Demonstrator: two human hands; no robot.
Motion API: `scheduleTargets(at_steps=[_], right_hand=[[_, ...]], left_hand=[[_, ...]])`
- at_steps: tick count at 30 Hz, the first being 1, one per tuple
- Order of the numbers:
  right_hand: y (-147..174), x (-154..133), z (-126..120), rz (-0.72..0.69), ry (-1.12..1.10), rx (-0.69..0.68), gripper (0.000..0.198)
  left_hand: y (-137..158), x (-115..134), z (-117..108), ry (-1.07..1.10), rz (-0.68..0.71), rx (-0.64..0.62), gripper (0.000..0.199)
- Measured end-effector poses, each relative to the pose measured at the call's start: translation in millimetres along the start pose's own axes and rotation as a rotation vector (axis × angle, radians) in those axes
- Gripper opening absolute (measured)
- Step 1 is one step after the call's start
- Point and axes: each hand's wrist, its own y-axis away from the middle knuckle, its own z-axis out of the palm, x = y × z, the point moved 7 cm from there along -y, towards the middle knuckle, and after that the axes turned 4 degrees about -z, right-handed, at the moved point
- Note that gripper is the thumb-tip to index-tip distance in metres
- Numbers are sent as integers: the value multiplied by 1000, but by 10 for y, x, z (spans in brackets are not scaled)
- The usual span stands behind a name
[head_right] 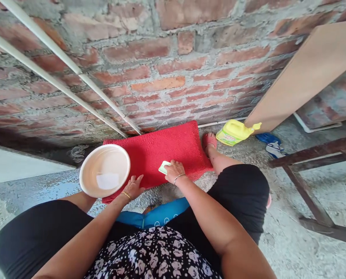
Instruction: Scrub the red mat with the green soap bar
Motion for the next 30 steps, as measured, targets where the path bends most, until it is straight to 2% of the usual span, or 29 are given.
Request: scheduleTargets(at_steps=[4, 6, 8, 12, 14, 15, 17, 20, 22, 24, 28, 30], right_hand=[[-190, -457, 79, -176, 76, -9, 36], [-217, -434, 104, -218, 114, -44, 35], [-178, -129, 80, -163, 144, -80, 36], [51, 863, -104, 212, 232, -134, 39], [121, 1051, -201, 290, 271, -101, 39], [113, 1010, -221, 268, 276, -74, 39], [31, 740, -173, 154, 252, -49, 42], [-125, 291, 6, -29, 198, -103, 47], [-166, 260, 47, -94, 200, -139, 46], [-128, 552, -27, -63, 241, -163, 45], [137, 1531, -352, 243, 336, -203, 35], [227, 1676, -445, 299, 339, -182, 36]], left_hand=[[-45, -100, 132, -48, -39, -56, 71], [-60, -131, 175, -67, -40, -69, 71], [-73, -132, 196, -69, -26, -66, 71], [-80, -93, 195, -66, -24, -69, 74], [-73, -71, 185, -64, -23, -79, 76], [-68, -63, 179, -62, -17, -84, 77], [-59, -57, 167, -55, -3, -91, 77], [-54, -76, 158, -44, 3, -94, 79], [-57, -89, 161, -43, 0, -97, 79], [-66, -88, 167, -49, -4, -98, 79], [-92, -60, 177, -55, -2, -92, 80], [-101, -50, 178, -53, 0, -87, 82]])
